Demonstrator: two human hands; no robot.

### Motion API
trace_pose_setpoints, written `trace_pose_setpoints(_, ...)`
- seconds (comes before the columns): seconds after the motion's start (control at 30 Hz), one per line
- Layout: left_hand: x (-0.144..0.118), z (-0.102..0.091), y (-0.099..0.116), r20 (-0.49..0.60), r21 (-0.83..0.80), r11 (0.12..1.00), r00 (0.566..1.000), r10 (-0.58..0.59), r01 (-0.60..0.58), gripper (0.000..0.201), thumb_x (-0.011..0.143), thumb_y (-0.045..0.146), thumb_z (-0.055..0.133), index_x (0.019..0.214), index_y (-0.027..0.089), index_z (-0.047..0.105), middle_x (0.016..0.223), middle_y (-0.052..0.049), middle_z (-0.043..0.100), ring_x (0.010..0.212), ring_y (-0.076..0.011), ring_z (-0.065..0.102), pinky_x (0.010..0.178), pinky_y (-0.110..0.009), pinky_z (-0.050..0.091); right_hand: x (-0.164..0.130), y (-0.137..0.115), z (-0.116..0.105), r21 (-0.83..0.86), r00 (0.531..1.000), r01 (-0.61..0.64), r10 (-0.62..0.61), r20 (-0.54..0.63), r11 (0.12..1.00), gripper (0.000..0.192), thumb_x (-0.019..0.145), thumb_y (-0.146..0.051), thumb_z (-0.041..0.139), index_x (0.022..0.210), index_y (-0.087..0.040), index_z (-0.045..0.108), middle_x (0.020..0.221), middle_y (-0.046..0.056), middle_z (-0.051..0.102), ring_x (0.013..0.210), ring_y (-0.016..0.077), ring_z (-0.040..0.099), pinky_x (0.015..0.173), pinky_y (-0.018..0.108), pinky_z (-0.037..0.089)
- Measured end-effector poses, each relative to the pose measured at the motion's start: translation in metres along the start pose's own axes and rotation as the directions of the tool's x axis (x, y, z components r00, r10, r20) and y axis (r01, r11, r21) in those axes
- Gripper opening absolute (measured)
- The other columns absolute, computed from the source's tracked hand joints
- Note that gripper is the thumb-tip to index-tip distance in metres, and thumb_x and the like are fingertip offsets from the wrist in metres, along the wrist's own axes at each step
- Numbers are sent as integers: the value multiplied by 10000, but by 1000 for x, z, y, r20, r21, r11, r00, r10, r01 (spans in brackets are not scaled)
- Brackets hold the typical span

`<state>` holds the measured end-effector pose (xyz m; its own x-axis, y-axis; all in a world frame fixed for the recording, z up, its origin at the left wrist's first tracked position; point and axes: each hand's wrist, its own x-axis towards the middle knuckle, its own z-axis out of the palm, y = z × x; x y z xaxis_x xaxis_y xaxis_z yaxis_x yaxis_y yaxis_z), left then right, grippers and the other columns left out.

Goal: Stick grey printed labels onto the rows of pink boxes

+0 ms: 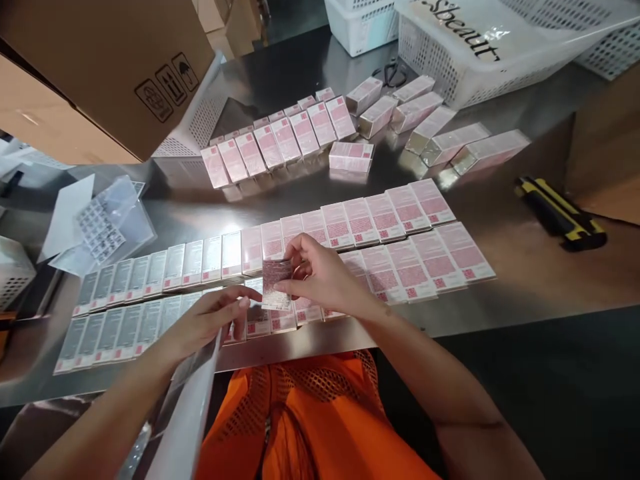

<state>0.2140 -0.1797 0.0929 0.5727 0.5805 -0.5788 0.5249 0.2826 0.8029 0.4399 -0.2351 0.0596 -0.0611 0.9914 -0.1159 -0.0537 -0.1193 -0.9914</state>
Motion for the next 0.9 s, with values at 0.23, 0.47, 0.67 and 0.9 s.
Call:
trace_pose_setpoints(0.23,8,12,-9,14,38,999,1000,15,-15,342,855,475,598,697,172,608,547,7,600,516,-116,536,537,-230,373,2,3,3,-85,998,-54,56,21,995,354,727,-240,758,943,-230,478,855,-41,595,610,83,597,493,194,501)
trace_pose_setpoints(0.47,0,31,-20,-114,66,995,991,-69,77,379,866,450,540,585,196,565,475,24,541,465,-121,466,506,-245,318,6,5,7,-407,997,-13,-19,-74,913,154,870,-362,643,868,-210,627,813,5,701,703,142,672,621,253,531)
trace_pose_setpoints(0.67,2,40,-29,-152,160,980,984,-92,116,437,898,480,471,566,200,517,471,35,462,474,-122,413,488,-255,246,17,13,8,-589,997,-61,15,-82,806,197,871,-387,643,782,-216,688,725,1,709,655,153,650,571,257,460)
trace_pose_setpoints(0.9,12,36,-24,-176,323,937,981,-76,130,406,909,359,429,574,194,587,519,-6,524,514,-150,456,534,-280,239,27,18,12,-689,995,-95,48,-87,718,169,869,-357,643,768,-231,690,714,-16,693,638,150,619,576,272,415)
